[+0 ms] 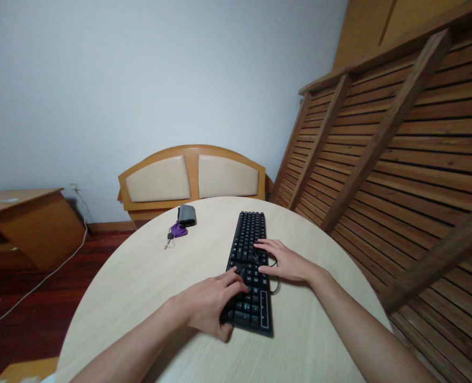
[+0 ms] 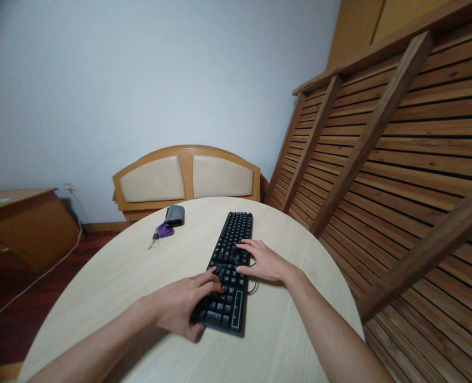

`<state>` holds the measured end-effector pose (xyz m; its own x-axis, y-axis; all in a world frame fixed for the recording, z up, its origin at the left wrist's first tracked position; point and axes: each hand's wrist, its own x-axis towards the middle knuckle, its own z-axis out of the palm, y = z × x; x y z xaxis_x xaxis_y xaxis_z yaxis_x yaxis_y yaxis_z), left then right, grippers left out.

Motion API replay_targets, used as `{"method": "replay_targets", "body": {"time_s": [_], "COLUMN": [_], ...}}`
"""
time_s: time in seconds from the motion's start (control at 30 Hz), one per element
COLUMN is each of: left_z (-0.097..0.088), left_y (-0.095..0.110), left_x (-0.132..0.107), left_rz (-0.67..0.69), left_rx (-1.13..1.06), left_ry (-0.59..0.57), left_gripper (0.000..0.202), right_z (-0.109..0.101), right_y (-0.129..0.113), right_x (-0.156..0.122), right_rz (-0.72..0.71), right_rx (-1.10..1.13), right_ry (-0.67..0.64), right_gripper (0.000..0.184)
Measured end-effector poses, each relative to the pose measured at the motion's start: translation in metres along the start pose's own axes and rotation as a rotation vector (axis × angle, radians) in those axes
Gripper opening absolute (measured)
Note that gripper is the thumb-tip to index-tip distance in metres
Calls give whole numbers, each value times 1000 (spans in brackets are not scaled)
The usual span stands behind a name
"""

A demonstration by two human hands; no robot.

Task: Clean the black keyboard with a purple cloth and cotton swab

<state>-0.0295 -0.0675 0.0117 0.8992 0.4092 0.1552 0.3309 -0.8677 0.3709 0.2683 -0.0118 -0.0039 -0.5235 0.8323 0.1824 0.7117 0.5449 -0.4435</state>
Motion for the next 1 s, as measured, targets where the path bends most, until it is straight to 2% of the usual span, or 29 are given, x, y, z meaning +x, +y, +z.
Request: {"method": "replay_targets", "body": {"time_s": [0.23, 0.4, 0.43, 0.63, 0.8, 1.0], "left_z": [-3, -17, -20, -28, -27, -34], "left_y": [-4, -7, -7, -5, -5, -3], "left_x": [-1, -6, -7, -10, -9, -10], "left_rz": [11, -10, -13, 10, 18, -11], "left_rx": [-15, -60, -68, -100, -112, -133], "left_ry": [29, 46, 58, 95, 94, 104], "left_gripper": [72, 68, 68, 62, 60, 57], "right_z": [-1, -4, -5, -6, -6, -18], "right_y": [2, 7, 8, 17, 16, 11], "right_x": [0, 2, 2, 2, 3, 0], "right_rz": [-9, -86, -105, -168, -157, -151], "right_rx": [-4, 33, 47, 85, 44, 86], "right_ry": [11, 37, 46, 94, 120, 231], "right_gripper": [79, 52, 51, 79, 67, 60]}}
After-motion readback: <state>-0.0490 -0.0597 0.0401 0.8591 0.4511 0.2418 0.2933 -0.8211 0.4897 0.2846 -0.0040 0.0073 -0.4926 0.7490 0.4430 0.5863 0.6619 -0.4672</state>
